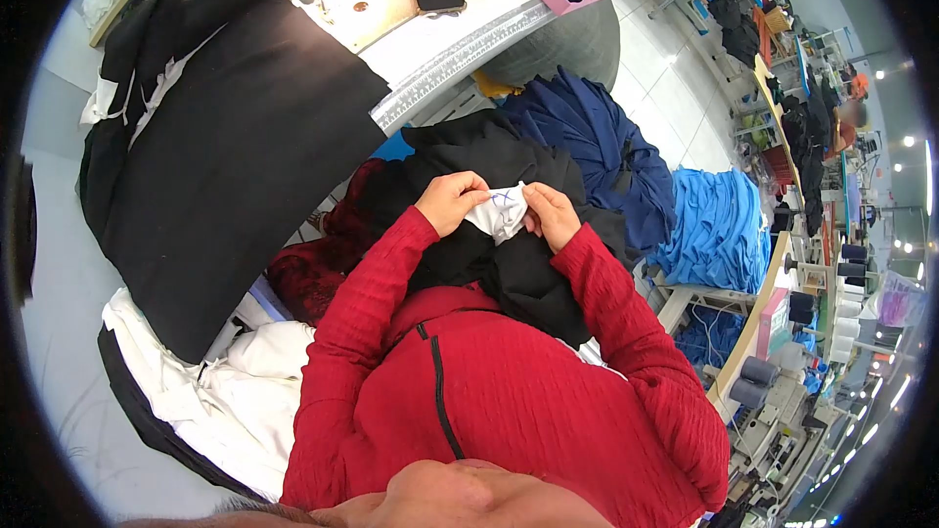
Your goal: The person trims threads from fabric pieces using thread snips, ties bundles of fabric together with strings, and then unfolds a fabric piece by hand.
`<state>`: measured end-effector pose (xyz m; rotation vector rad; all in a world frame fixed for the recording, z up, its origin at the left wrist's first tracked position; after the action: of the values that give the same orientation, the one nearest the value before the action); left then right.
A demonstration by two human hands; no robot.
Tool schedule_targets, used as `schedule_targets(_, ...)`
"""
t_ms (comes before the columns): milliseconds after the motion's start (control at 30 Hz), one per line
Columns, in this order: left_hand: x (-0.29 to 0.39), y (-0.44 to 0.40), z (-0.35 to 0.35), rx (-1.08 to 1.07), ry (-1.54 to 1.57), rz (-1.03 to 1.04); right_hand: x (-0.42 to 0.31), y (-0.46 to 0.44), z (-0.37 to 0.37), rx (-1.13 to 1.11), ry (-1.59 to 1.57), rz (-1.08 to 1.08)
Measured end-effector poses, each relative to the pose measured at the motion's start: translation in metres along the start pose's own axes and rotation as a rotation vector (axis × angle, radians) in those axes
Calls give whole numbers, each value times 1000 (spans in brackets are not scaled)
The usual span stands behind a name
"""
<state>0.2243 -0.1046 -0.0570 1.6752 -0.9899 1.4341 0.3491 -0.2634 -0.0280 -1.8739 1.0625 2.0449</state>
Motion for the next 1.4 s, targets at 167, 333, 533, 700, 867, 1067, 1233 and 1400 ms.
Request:
schedule_targets(167,0,2,-1,-2,23,-31,-2,1,1,6,43,-21)
schedule_targets(333,-13,7,-3,57,-40,-42,-1,3,5,69,183,-120)
schedule_targets(533,-36,27,-7,52,280,-369,-10,10,23,119,731,-516)
schedule_targets(700,-36,37,-9,33,411,-460,-6,2,16,144,612,-419)
schedule_targets(867,-35,45,-11,7,446,-384,-10,5,17,93,658,-445)
schedule_targets(1067,-32,80,-15,-253,56,-161,-13,37,25,-106,845,-824)
schedule_targets(1233,-33,76,-27,-2,-20,-127,-4,51,25,-84,998,-1008)
schedule_targets(1400,-29,48,-18,249,56,-157,8,66,18,-81,994,-925)
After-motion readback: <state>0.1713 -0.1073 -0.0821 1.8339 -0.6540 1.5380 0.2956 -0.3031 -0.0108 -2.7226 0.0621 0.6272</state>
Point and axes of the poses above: each hand's wrist, its own y-axis away from the middle knuckle, its own z-axis out of the palm, x = y × z, the point moved 1 cm from there along -y, towards the middle knuckle, and after that the axes turned 5 degrees about x, right-handed, at the moved point
